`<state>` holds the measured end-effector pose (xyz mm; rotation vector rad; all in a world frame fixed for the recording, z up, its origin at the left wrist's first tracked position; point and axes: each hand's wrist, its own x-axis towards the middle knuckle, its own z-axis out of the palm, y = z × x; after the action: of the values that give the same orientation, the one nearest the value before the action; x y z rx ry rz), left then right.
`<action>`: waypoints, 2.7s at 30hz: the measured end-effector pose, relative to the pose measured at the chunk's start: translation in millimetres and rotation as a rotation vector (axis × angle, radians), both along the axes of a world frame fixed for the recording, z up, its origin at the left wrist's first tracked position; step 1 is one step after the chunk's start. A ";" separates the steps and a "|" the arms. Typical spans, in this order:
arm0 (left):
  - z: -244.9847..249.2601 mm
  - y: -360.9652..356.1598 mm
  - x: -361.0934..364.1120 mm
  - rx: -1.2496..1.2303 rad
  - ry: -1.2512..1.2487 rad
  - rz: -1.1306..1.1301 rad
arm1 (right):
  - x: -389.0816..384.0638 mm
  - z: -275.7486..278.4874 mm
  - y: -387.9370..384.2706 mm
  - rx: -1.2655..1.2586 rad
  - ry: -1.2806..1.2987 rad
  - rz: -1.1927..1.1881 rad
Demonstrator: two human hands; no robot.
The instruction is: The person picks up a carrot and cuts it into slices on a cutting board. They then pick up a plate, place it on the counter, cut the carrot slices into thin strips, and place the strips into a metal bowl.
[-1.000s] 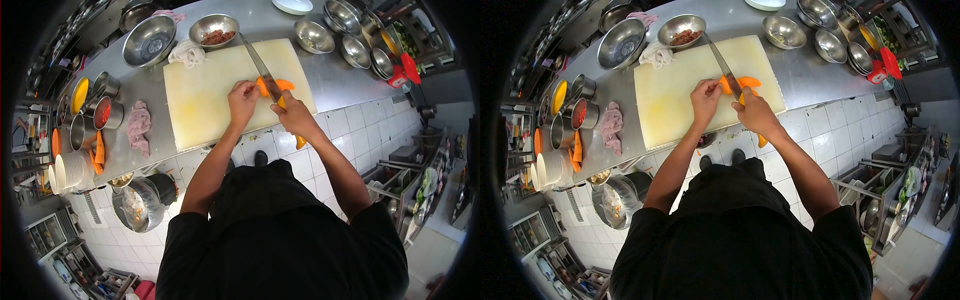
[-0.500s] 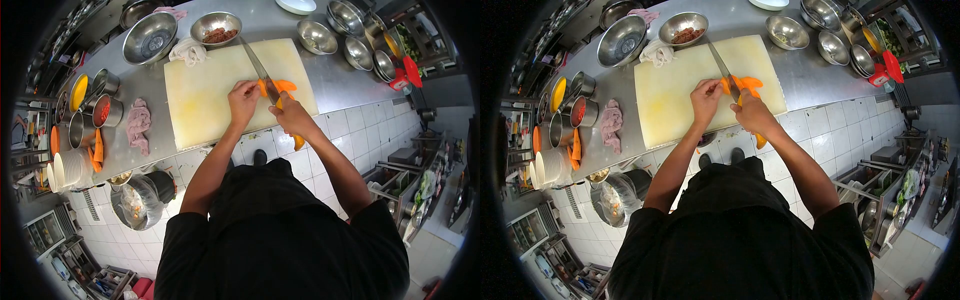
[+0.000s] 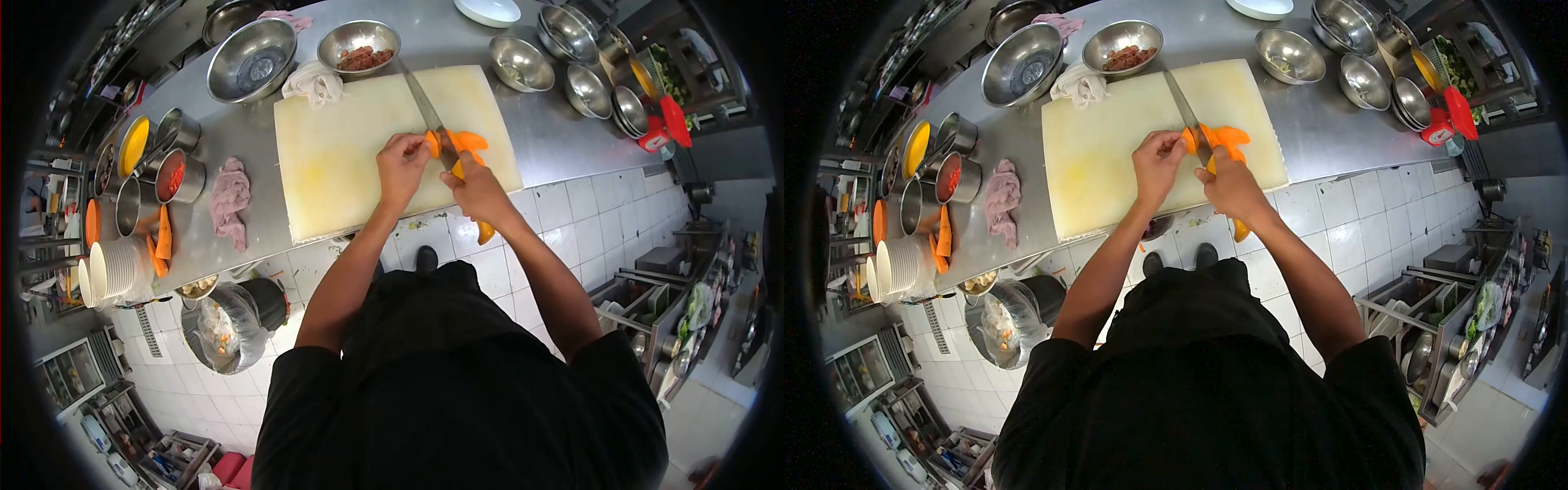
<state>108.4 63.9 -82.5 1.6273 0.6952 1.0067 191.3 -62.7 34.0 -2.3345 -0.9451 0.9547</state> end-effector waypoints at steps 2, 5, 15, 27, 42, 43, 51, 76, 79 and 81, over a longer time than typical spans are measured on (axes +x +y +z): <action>0.4 0.2 -0.6 0.018 0.013 -0.002 | 4.5 -3.8 -5.0 0.045 -0.061 0.019; -1.8 1.8 1.6 0.033 0.000 -0.004 | 7.4 -3.8 -6.2 0.084 -0.088 0.032; -1.8 0.2 1.7 0.002 -0.030 0.012 | 6.3 -4.4 -2.0 0.044 -0.102 0.062; 0.4 0.4 -0.2 0.000 -0.019 -0.023 | -4.4 -8.2 5.4 0.015 -0.054 0.035; -1.1 0.2 1.6 0.030 -0.036 0.028 | 4.2 -8.7 0.9 0.111 -0.148 0.070; -2.1 0.8 1.5 0.027 -0.037 0.027 | 4.6 -9.6 1.7 0.115 -0.144 0.073; -1.1 -0.9 0.3 0.002 -0.047 0.001 | -2.1 2.3 6.5 0.043 -0.067 0.048; 0.8 -2.0 -3.5 0.035 0.023 0.029 | -3.6 -5.4 -6.7 0.089 -0.061 0.026; -0.3 -1.9 -3.3 0.030 0.023 0.032 | -1.9 -9.8 -7.6 0.097 -0.106 0.063; 1.0 -1.3 -2.4 0.035 0.027 0.037 | -0.2 -12.7 -6.9 0.097 -0.112 0.076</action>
<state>106.0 62.6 -81.5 1.6666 0.7312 1.0309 191.1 -69.6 21.3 -2.3046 -1.1062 0.7952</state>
